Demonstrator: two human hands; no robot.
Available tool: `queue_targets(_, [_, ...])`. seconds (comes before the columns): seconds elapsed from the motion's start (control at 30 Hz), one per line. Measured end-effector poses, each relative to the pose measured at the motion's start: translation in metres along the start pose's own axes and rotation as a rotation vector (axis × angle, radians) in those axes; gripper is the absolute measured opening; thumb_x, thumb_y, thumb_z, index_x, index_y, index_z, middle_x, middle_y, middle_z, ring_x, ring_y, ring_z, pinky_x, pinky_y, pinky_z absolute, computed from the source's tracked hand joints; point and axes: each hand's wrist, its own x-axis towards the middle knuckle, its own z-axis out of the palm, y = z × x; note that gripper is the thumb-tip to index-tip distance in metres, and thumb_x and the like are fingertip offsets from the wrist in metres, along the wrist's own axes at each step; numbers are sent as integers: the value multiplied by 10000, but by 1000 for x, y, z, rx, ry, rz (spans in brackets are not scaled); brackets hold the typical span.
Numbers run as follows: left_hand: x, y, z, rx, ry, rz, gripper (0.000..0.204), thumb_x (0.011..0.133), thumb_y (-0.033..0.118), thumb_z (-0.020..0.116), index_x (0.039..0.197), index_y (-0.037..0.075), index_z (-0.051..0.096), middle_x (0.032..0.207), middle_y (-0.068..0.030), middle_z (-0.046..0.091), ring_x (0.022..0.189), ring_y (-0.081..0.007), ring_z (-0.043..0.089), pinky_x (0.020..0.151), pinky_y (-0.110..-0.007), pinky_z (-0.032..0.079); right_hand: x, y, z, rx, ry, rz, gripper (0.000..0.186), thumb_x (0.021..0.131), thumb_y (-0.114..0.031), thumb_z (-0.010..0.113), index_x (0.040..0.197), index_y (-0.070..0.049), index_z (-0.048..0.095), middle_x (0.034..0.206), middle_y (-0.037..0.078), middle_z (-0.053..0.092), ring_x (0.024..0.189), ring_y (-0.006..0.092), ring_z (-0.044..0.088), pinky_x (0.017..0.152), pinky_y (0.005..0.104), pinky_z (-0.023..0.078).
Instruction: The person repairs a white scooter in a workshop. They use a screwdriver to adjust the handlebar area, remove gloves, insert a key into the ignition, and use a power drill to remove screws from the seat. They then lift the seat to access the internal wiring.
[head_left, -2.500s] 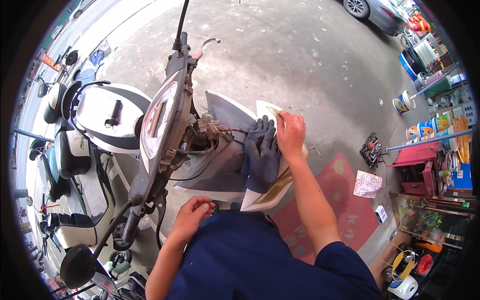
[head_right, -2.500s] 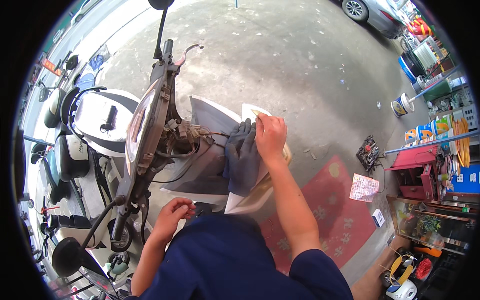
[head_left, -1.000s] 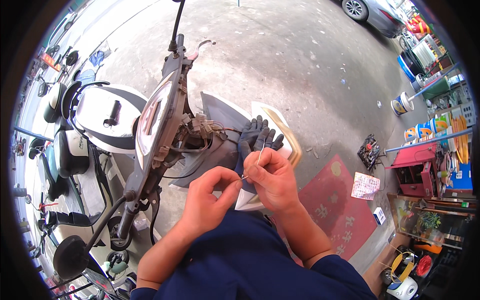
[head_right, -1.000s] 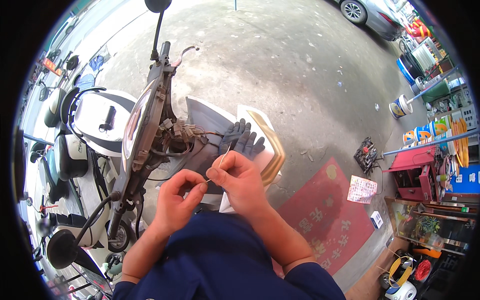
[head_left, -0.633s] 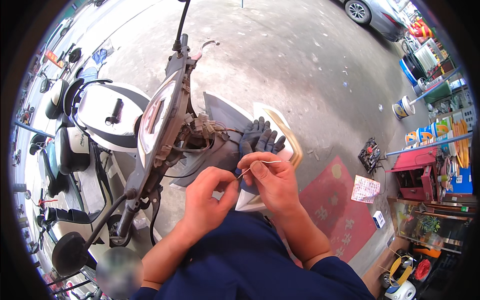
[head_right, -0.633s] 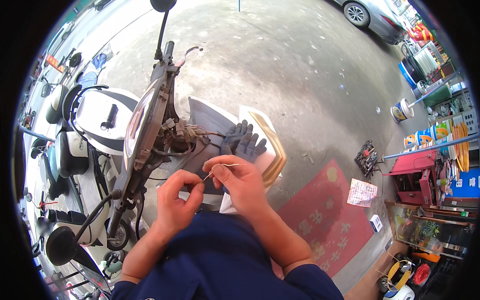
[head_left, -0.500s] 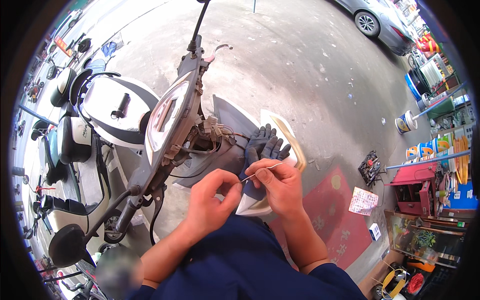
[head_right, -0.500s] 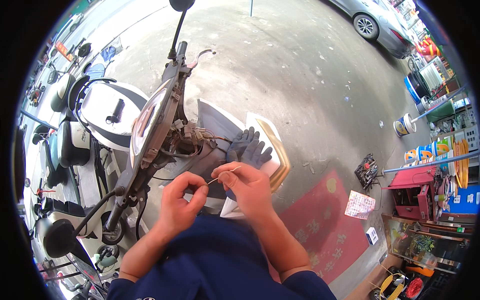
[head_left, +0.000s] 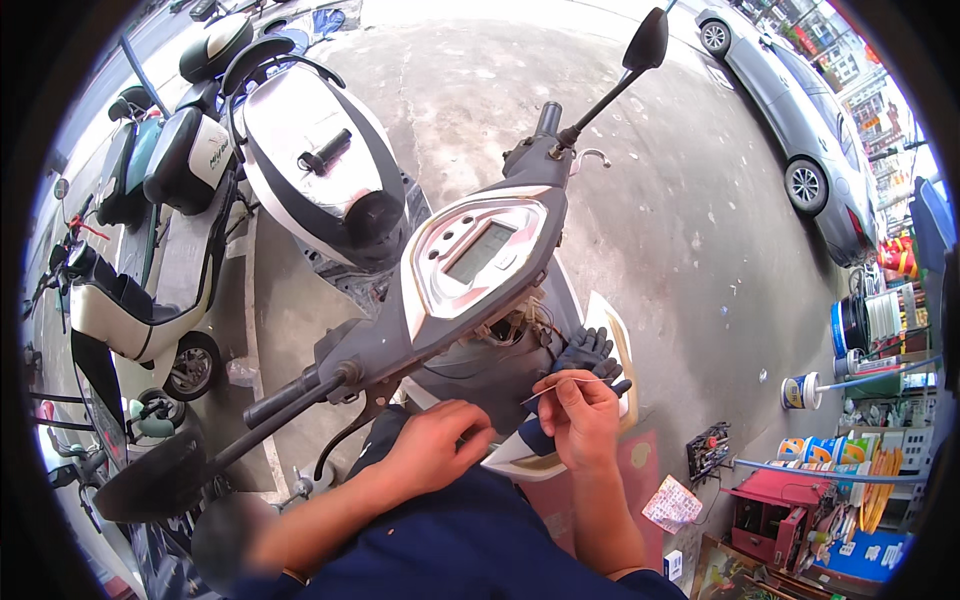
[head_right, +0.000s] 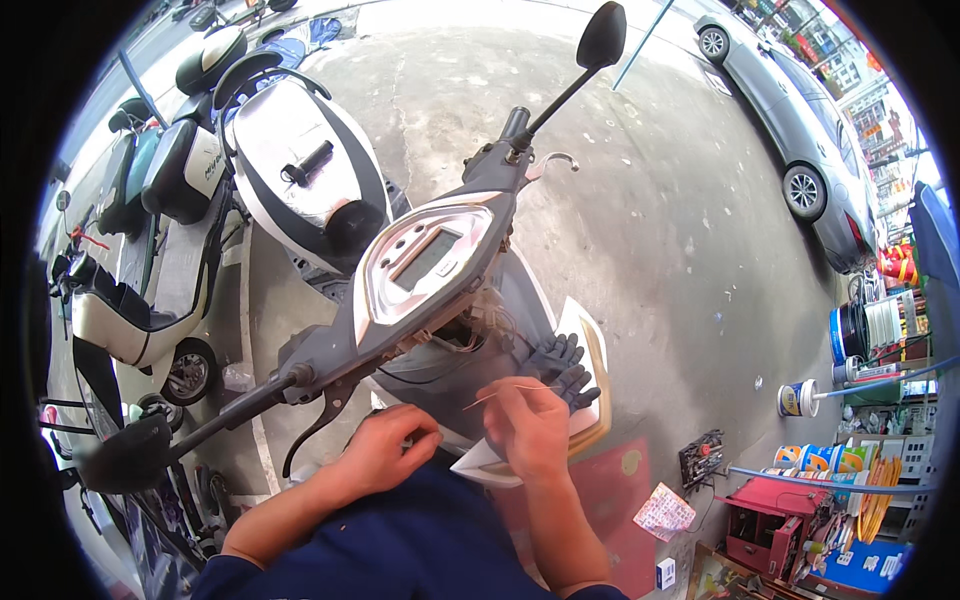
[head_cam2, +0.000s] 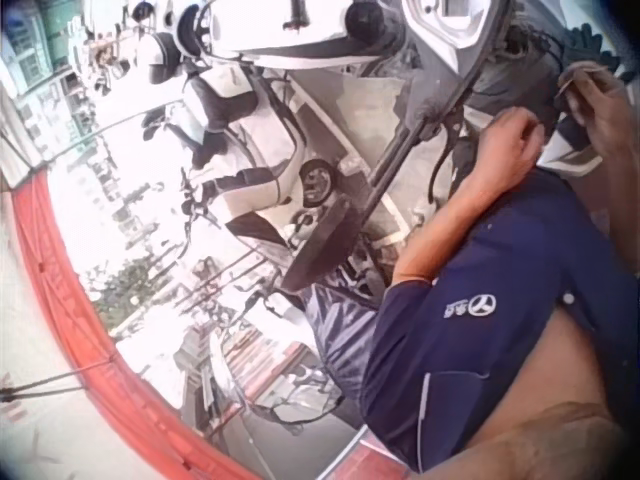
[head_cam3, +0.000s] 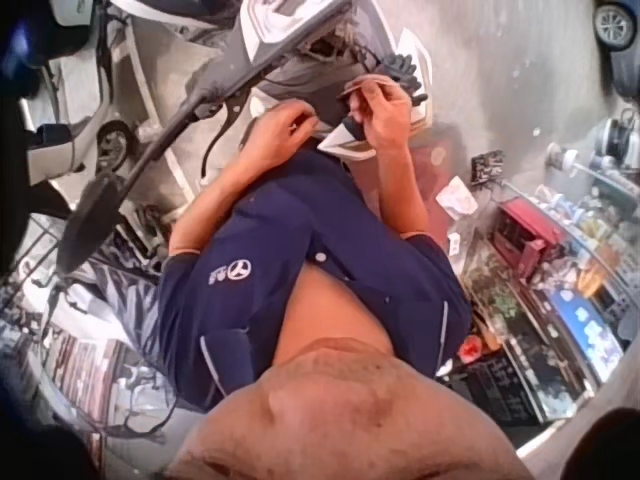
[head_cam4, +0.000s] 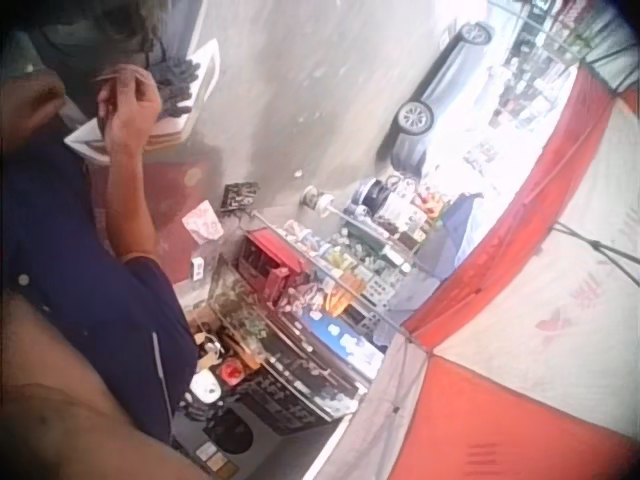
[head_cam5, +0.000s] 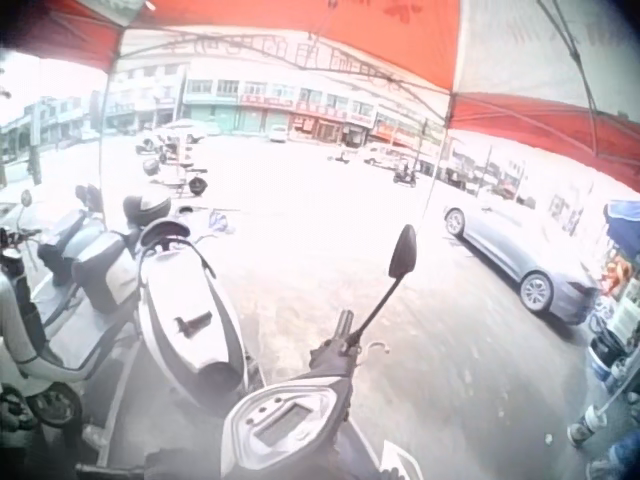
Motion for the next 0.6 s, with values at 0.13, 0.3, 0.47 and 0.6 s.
queue_targets(0.13, [-55, -62, -21, -36, -85, -480, 167, 878, 171, 662, 937, 20, 622, 867, -126, 644, 809, -286, 637, 733, -385, 500, 16, 3, -5, -48, 100, 25, 79, 968, -65, 565, 983, 8, 591, 883, 154, 670, 584, 165, 596, 464, 262, 441])
queue_targets(0.3, [-57, -189, -53, -73, 130, -258, 344, 904, 151, 622, 1228, 53, 568, 1116, -121, 631, 1023, -252, 611, 906, -354, 487, 17, 5, -5, -150, 203, 38, 83, 958, -65, 582, 994, 10, 578, 853, 140, 654, 591, 165, 599, 481, 268, 465])
queue_targets(0.47, [35, -217, -51, -1159, 211, -641, 297, 887, 151, 653, 1150, 19, 609, 1013, -101, 659, 924, -169, 632, 803, -309, 514, 13, 10, 20, -202, 260, 35, 97, 959, -86, 589, 987, 6, 578, 838, 137, 643, 586, 166, 611, 485, 270, 490])
queue_targets(0.6, [84, -214, -6, -1339, 144, -662, 295, 890, 153, 651, 1148, 16, 608, 1006, -100, 659, 918, -167, 632, 798, -308, 513, 2, 7, 37, -242, 281, -1, 105, 957, -89, 593, 989, 9, 574, 832, 128, 643, 596, 161, 612, 501, 264, 490])
